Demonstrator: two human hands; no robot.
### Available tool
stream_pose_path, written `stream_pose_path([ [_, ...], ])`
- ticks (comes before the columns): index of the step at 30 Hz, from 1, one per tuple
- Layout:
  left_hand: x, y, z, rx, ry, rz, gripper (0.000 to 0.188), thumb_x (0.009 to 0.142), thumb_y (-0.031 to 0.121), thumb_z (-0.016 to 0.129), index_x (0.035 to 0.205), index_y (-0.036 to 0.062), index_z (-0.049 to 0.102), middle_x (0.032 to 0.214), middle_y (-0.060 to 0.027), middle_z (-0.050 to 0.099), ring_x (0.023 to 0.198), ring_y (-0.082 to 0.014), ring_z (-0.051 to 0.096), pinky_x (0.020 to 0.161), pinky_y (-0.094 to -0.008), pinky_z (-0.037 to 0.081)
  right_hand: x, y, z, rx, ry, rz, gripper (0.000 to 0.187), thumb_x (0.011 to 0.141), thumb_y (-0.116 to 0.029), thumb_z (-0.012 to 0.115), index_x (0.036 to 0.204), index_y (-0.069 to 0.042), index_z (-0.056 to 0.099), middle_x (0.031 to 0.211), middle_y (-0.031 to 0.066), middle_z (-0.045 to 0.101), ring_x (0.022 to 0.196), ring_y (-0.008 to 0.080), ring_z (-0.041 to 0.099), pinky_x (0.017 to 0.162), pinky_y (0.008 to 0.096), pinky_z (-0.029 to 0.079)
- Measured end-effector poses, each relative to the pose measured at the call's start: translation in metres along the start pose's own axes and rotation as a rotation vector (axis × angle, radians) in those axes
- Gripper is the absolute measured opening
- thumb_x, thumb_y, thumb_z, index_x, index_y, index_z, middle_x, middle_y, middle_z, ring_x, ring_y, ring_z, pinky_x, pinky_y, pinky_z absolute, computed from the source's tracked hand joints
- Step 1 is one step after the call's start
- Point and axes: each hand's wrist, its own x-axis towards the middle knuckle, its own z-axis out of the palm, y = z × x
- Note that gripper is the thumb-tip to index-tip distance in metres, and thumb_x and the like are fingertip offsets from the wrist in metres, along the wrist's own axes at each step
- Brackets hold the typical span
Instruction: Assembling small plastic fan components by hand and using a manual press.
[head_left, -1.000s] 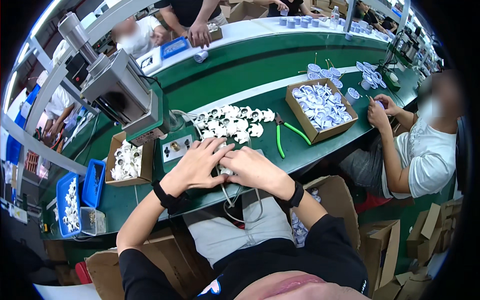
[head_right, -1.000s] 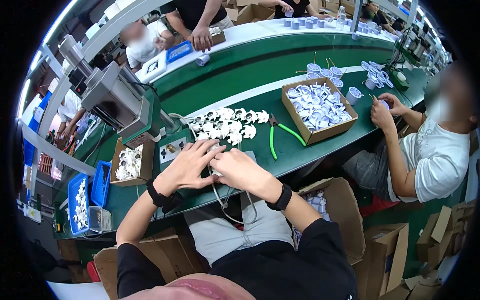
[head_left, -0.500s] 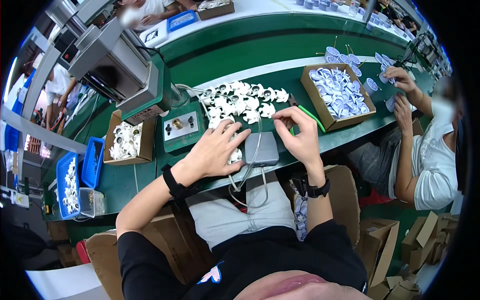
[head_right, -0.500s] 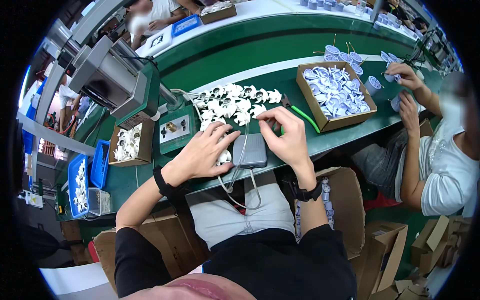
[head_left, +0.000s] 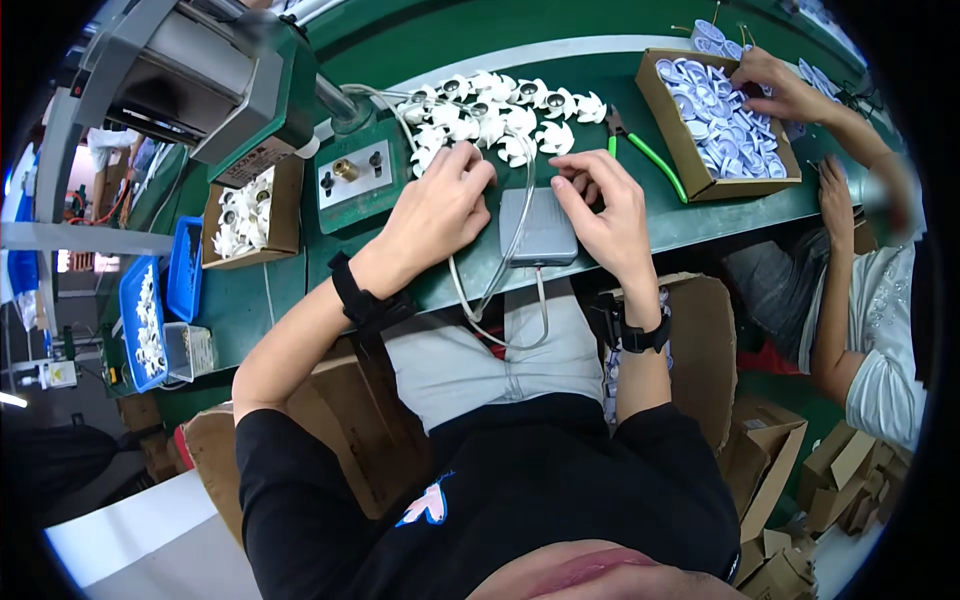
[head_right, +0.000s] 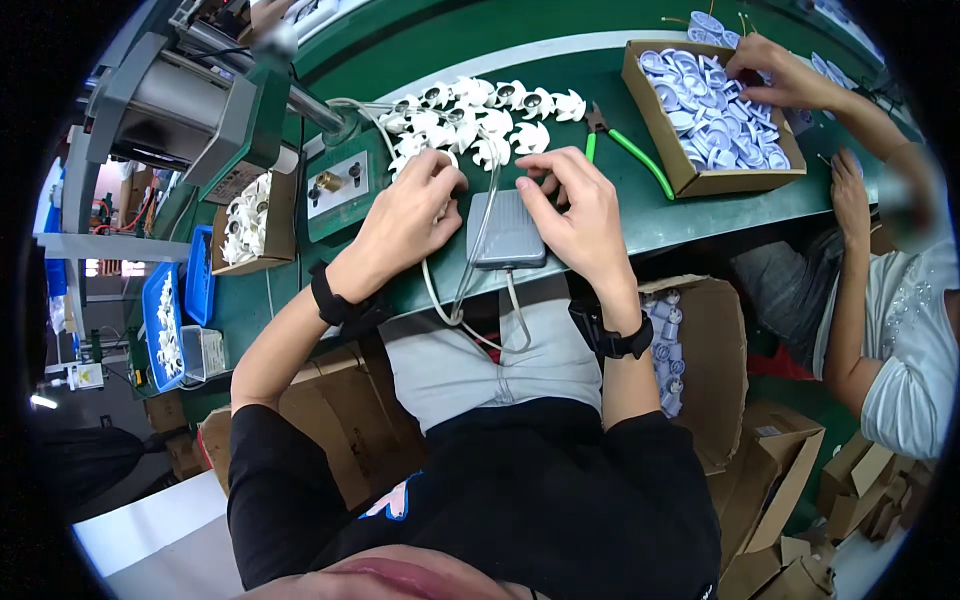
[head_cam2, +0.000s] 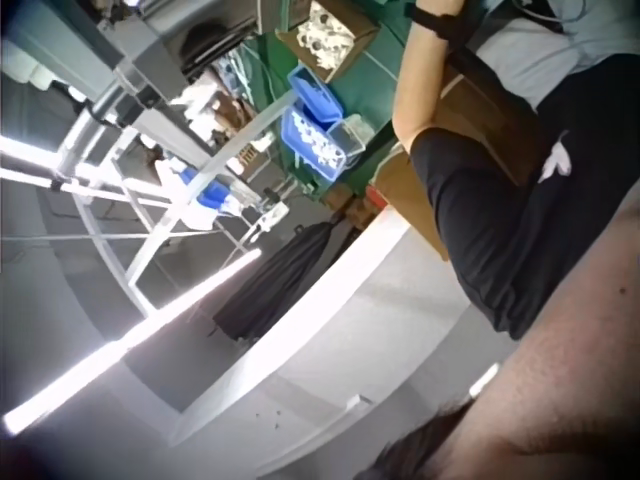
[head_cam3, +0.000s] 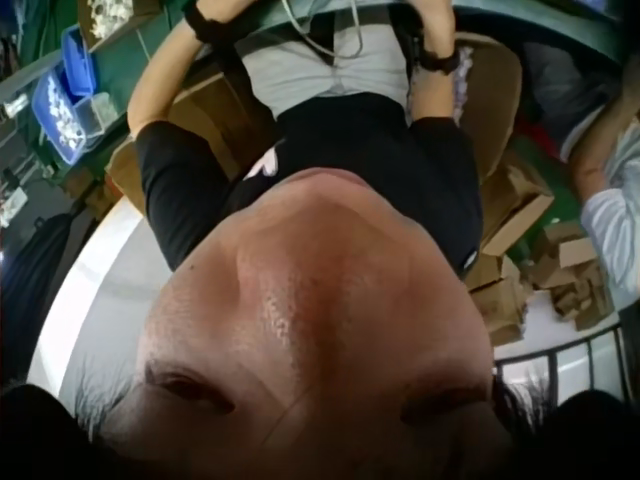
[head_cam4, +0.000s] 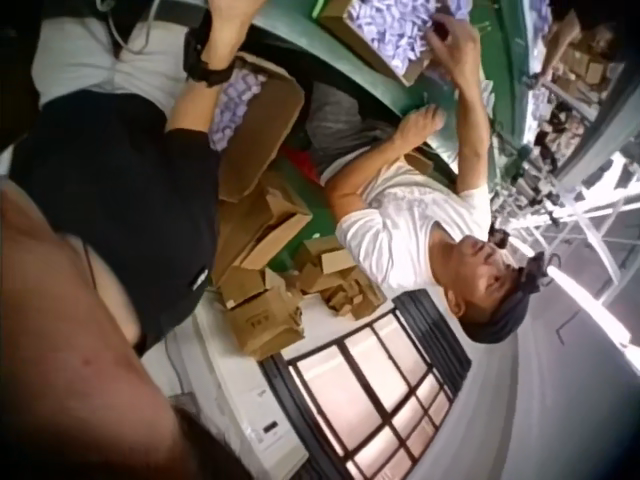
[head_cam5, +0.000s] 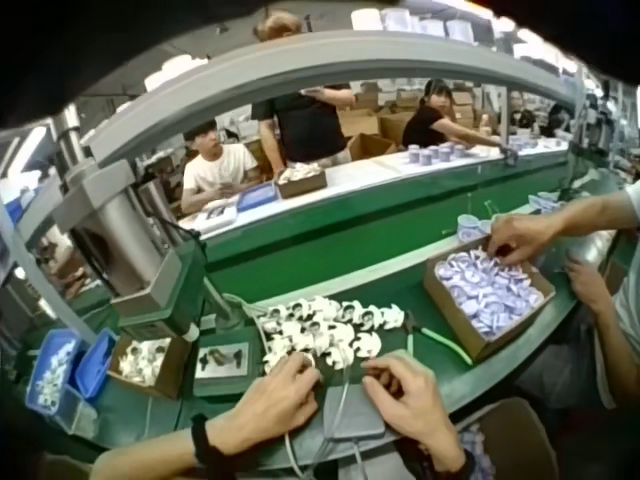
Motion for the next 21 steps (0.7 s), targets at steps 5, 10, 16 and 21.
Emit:
stream_pose_path([
  [5,0.002,-0.001,-0.014,-0.115,0.002,-0.087,0.023,0.079,0.001,0.069,0.101,0.0036,0.063,0.108,-0.0143,0.058,0.094,-0.0355,0.066,0.080,-0.0415,0.056,-0.003,-0.003,0.001,-0.031,-0.037,-0.004,0.018,0.089,-0.006,0.075,0.106,-0.002,0.074,0.093,0.0091,0.067,0.073,0.0180,0.065,0.065,0.0299,0.050],
  [10,0.015,-0.009,-0.037,-0.006,0.174,-0.047,0.021,0.087,0.010,0.074,0.107,0.0054,0.068,0.112,-0.0131,0.059,0.096,-0.0345,0.067,0.081,-0.0432,0.056,-0.005,-0.005,0.001,-0.054,-0.045,-0.008,0.017,0.089,-0.007,0.075,0.106,-0.002,0.074,0.093,0.0098,0.067,0.074,0.0189,0.065,0.066,0.0307,0.052],
  [16,0.014,-0.016,-0.003,0.527,-0.025,-0.007,0.041,0.092,0.035,0.076,0.121,0.0109,0.062,0.111,-0.0098,0.060,0.097,-0.0269,0.066,0.068,-0.0354,0.061,-0.005,-0.005,0.000,-0.065,-0.036,0.008,0.018,0.088,-0.007,0.076,0.106,-0.003,0.075,0.093,0.0082,0.068,0.073,0.0180,0.063,0.065,0.0301,0.050],
  [21,0.015,-0.018,0.006,0.635,-0.049,-0.011,0.039,0.093,0.038,0.073,0.122,0.0140,0.062,0.107,-0.0099,0.062,0.090,-0.0259,0.068,0.062,-0.0339,0.060,-0.003,-0.005,0.001,-0.062,-0.046,-0.001,0.017,0.089,-0.007,0.076,0.105,-0.002,0.075,0.094,0.0084,0.069,0.074,0.0179,0.063,0.066,0.0298,0.051],
])
